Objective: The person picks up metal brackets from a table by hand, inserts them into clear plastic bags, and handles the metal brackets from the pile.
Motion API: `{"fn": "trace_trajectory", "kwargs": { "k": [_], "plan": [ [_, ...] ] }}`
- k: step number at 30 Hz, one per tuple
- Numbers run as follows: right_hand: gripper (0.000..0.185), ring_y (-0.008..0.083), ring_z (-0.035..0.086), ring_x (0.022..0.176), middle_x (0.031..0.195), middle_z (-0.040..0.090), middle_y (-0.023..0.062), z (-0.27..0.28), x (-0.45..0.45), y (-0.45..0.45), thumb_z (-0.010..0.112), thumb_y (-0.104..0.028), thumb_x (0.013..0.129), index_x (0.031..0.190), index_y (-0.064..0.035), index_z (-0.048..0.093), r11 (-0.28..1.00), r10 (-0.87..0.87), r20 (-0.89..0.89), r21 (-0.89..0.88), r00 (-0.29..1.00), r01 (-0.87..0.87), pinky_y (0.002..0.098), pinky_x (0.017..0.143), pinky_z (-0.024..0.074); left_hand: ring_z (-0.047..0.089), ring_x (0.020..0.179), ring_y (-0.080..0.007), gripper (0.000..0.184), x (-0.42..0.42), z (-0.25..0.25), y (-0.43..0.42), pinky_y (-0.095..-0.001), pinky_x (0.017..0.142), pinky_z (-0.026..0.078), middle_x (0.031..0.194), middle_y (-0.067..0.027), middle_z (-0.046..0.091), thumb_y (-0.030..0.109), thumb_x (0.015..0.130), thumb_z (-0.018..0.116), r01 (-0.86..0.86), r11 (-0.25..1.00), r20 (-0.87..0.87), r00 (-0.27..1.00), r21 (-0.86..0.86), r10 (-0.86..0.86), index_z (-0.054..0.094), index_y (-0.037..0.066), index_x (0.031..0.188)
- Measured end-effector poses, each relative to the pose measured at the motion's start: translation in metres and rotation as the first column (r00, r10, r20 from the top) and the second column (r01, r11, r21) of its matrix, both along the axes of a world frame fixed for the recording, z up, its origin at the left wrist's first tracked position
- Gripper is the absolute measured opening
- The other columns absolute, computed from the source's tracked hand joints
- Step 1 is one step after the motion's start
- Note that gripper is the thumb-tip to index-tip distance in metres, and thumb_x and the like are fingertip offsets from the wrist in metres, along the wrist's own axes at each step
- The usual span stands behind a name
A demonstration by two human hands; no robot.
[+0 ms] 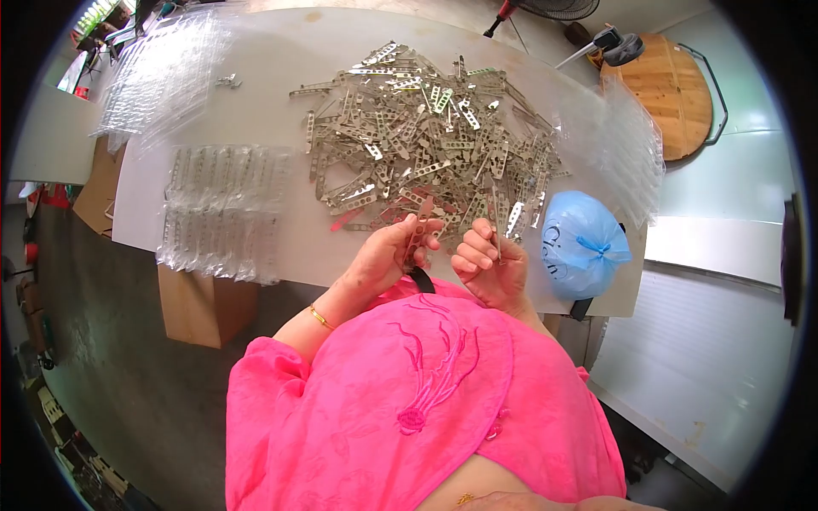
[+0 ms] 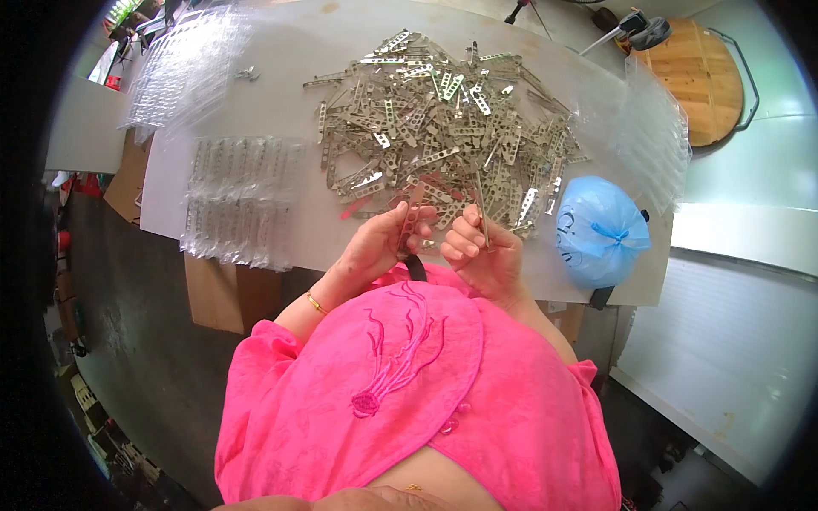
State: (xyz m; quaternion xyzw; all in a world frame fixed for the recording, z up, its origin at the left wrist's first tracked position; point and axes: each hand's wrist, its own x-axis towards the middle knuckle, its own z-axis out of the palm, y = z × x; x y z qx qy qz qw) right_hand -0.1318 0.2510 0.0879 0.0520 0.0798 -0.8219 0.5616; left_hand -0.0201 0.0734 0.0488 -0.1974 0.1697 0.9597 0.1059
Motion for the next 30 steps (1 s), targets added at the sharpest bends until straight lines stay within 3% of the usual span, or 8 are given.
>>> {"fn": "trace_trajectory", "kwargs": {
  "k": [6, 15, 17, 18, 20, 22, 24, 30],
  "plan": [
    [0.017, 0.0148, 0.049, 0.069, 0.071, 0.047, 0.0007, -0.002, 0.031, -0.025, 0.046, -0.019, 0.101, 0.097, -0.0039, 0.054, 0.998, -0.012, -0.016, 0.057, 1.0, 0.013, 0.0301, 0.069, 0.0412, 0.058, 0.076, -0.0106, 0.026, 0.024, -0.003, -0.023, -0.0261, 0.07, 0.046, 0.093, -0.0026, 0.066, 0.016, 0.099, 0.057, -0.104, 0.979, 0.005, 0.994, -0.175, 0.106, 0.061, 0.001, 0.12],
    [0.009, 0.0153, 0.052, 0.066, 0.072, 0.053, 0.002, -0.006, 0.071, -0.052, 0.055, -0.016, 0.098, 0.095, -0.0079, 0.054, 0.901, -0.064, -0.254, 0.4, 0.965, 0.166, 0.0295, 0.064, 0.0422, 0.054, 0.072, -0.0081, 0.017, 0.049, -0.005, -0.052, -0.0244, 0.068, 0.047, 0.083, 0.0009, 0.06, 0.012, 0.097, 0.059, -0.077, 0.967, 0.057, 0.994, -0.242, 0.093, 0.062, 0.003, 0.111],
    [0.008, 0.0114, 0.051, 0.065, 0.073, 0.053, -0.0001, -0.009, 0.077, -0.054, 0.058, -0.014, 0.097, 0.094, -0.0085, 0.053, 0.799, 0.056, -0.532, 0.531, 0.845, 0.281, 0.0267, 0.061, 0.0441, 0.054, 0.072, -0.0078, 0.017, 0.051, -0.006, -0.055, -0.0241, 0.068, 0.046, 0.083, 0.0011, 0.06, 0.014, 0.097, 0.059, -0.076, 0.973, 0.07, 0.993, -0.218, 0.094, 0.062, 0.003, 0.111],
    [0.008, 0.0114, 0.051, 0.065, 0.073, 0.053, -0.0001, -0.007, 0.08, -0.055, 0.058, -0.014, 0.097, 0.094, -0.0085, 0.053, 0.797, 0.052, -0.537, 0.53, 0.842, 0.289, 0.0267, 0.061, 0.0441, 0.053, 0.072, -0.0074, 0.018, 0.051, -0.007, -0.056, -0.0237, 0.067, 0.046, 0.083, 0.0013, 0.059, 0.015, 0.098, 0.058, -0.081, 0.978, 0.091, 0.991, -0.194, 0.1, 0.061, 0.003, 0.111],
    [0.009, 0.0058, 0.051, 0.065, 0.075, 0.055, -0.0022, -0.004, 0.086, -0.058, 0.06, -0.014, 0.096, 0.095, -0.008, 0.052, 0.628, 0.195, -0.732, 0.604, 0.652, 0.491, 0.0225, 0.057, 0.0439, 0.054, 0.071, -0.0075, 0.02, 0.051, -0.012, -0.059, -0.0235, 0.067, 0.046, 0.084, 0.001, 0.06, 0.017, 0.098, 0.057, -0.065, 0.985, 0.082, 0.993, -0.159, 0.079, 0.061, 0.003, 0.111],
    [0.01, 0.0039, 0.05, 0.066, 0.076, 0.056, -0.0028, -0.003, 0.087, -0.058, 0.061, -0.013, 0.095, 0.095, -0.0078, 0.052, 0.585, 0.22, -0.764, 0.601, 0.607, 0.544, 0.0212, 0.056, 0.0431, 0.054, 0.071, -0.0076, 0.022, 0.05, -0.011, -0.06, -0.0232, 0.067, 0.046, 0.084, 0.0007, 0.06, 0.02, 0.099, 0.055, -0.05, 0.991, 0.076, 0.995, -0.125, 0.06, 0.061, 0.002, 0.111],
    [0.011, 0.002, 0.05, 0.066, 0.076, 0.056, -0.0034, -0.002, 0.087, -0.056, 0.062, -0.013, 0.095, 0.095, -0.0075, 0.052, 0.541, 0.248, -0.788, 0.595, 0.563, 0.594, 0.02, 0.055, 0.0422, 0.055, 0.069, -0.0089, 0.027, 0.052, -0.007, -0.058, -0.0231, 0.067, 0.047, 0.084, -0.0009, 0.062, 0.024, 0.101, 0.051, 0.002, 0.945, -0.018, 1.0, -0.326, -0.008, 0.06, 0.002, 0.113],
    [0.01, 0.0011, 0.048, 0.063, 0.074, 0.055, -0.0044, -0.004, 0.08, -0.048, 0.063, -0.009, 0.093, 0.094, -0.0061, 0.054, 0.465, 0.33, -0.827, 0.562, 0.455, 0.684, 0.0185, 0.055, 0.0391, 0.064, 0.081, -0.0167, 0.025, 0.044, 0.002, -0.044, -0.0282, 0.074, 0.051, 0.094, -0.01, 0.07, 0.023, 0.102, 0.051, -0.005, 0.932, -0.009, 1.0, -0.363, 0.002, 0.056, 0.002, 0.114]
  ]
}}
